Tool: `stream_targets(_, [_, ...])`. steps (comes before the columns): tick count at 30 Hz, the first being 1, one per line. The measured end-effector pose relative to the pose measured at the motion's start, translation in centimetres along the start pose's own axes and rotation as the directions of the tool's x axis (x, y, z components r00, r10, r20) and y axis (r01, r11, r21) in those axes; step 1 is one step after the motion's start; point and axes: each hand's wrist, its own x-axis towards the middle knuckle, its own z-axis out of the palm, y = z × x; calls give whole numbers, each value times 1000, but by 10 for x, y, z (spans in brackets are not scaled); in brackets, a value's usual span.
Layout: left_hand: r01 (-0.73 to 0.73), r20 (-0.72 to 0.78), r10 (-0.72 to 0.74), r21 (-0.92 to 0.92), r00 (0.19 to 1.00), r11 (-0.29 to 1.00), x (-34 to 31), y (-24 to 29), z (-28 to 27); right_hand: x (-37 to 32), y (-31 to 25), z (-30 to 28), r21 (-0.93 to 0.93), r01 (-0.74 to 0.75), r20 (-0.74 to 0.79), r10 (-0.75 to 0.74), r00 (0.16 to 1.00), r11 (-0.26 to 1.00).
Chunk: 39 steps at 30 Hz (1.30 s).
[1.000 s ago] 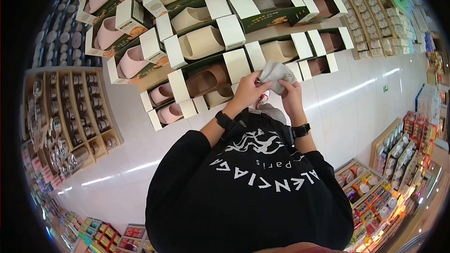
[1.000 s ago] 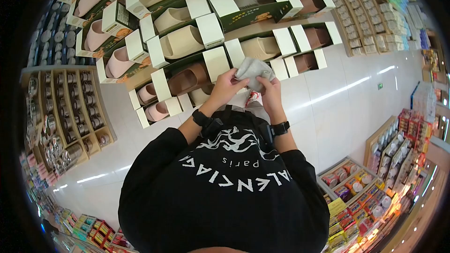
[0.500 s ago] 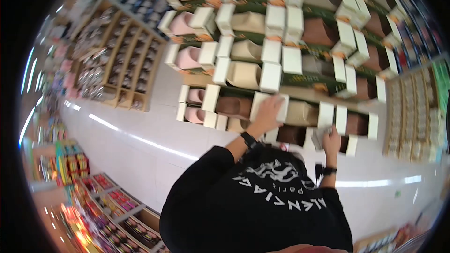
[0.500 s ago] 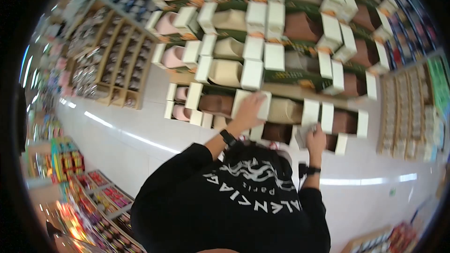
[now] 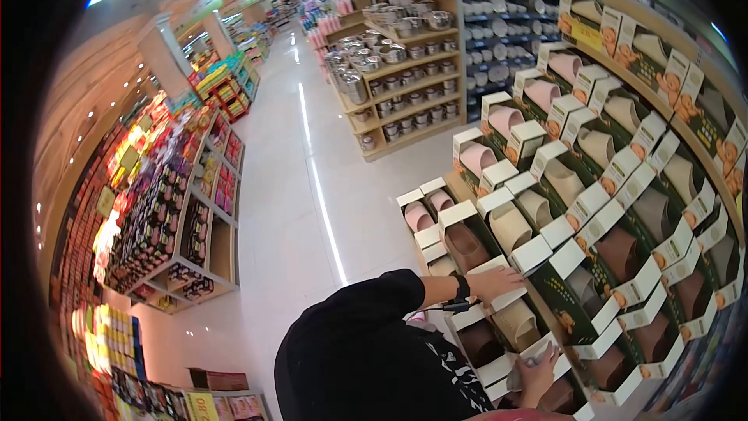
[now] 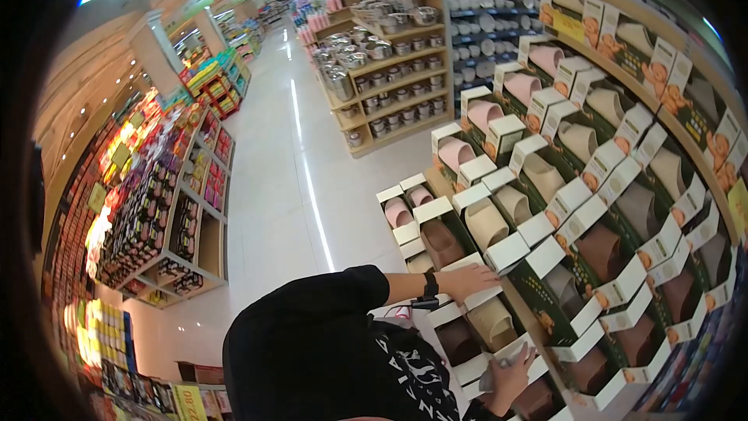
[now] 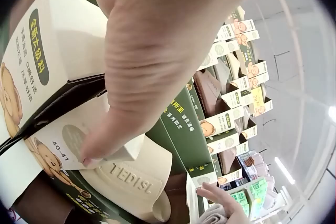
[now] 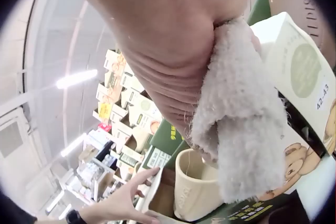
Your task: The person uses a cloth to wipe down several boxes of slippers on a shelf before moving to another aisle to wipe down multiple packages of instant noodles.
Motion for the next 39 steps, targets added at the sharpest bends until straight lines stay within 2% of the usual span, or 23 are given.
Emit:
stream_targets(2, [4,15,-5,47,1000,999,1,1,7,2,2,3,-10,10,2,-10,1000,1000])
stream_targets(5, [30,36,-32,64,999,997,6,4,7,5,-9,-7,-87,-11,84,18,996,996])
stream_targets(9, [-50,3,50,26,999,998,0,12,-8,10,-6,-18,-150,43,99,-29,995,988])
stream_targets(13, [-129,-177,89,-227,980,965,-19,39,-19,14,-6,-41,-202,123,167,-90,982,972])
stream_targets(15, [-89,-186,37,-279,982,956,-28,55,-21,13,2,-51,-189,160,173,-127,977,969])
stream_targets(17, [-242,-342,86,-447,936,861,-22,48,5,12,7,-53,-149,203,161,-179,971,968])
stream_targets(21, [-128,-248,-23,-574,969,809,-36,49,8,12,8,-49,-165,272,88,-261,961,948])
stream_targets(23, [-69,-235,-100,-618,967,783,-46,46,24,13,4,-49,-170,264,105,-249,963,950])
stream_targets(25, [-55,-209,-102,-632,973,773,-51,36,48,18,21,-31,-199,280,113,-262,959,939])
stream_targets(28, [-57,-219,-94,-594,971,802,-54,34,61,16,22,-29,-195,224,155,-195,969,955])
stream_targets(29, [-79,-235,-102,-653,967,753,-53,24,81,18,29,-18,-231,198,156,-165,974,952])
stream_targets(31, [-37,-200,-131,-666,971,745,-55,21,94,13,30,-21,-223,270,85,-258,963,937])
stream_targets(32, [-21,-171,-133,-686,976,727,-53,25,88,10,30,-20,-233,242,59,-235,970,942])
stream_targets(35, [-15,-222,-172,-653,960,757,-50,38,75,4,19,-35,-169,214,85,-202,976,962])
stream_targets(37, [4,-170,-156,-664,973,748,-51,32,82,-3,23,-38,-96,198,90,-190,978,975])
stream_targets(38, [-14,-139,-139,-754,980,657,-50,27,90,-8,22,-48,5,140,104,-140,985,990])
stream_targets(39, [21,-76,-146,-822,986,569,-50,25,94,-19,27,-45,122,113,-28,-110,994,986])
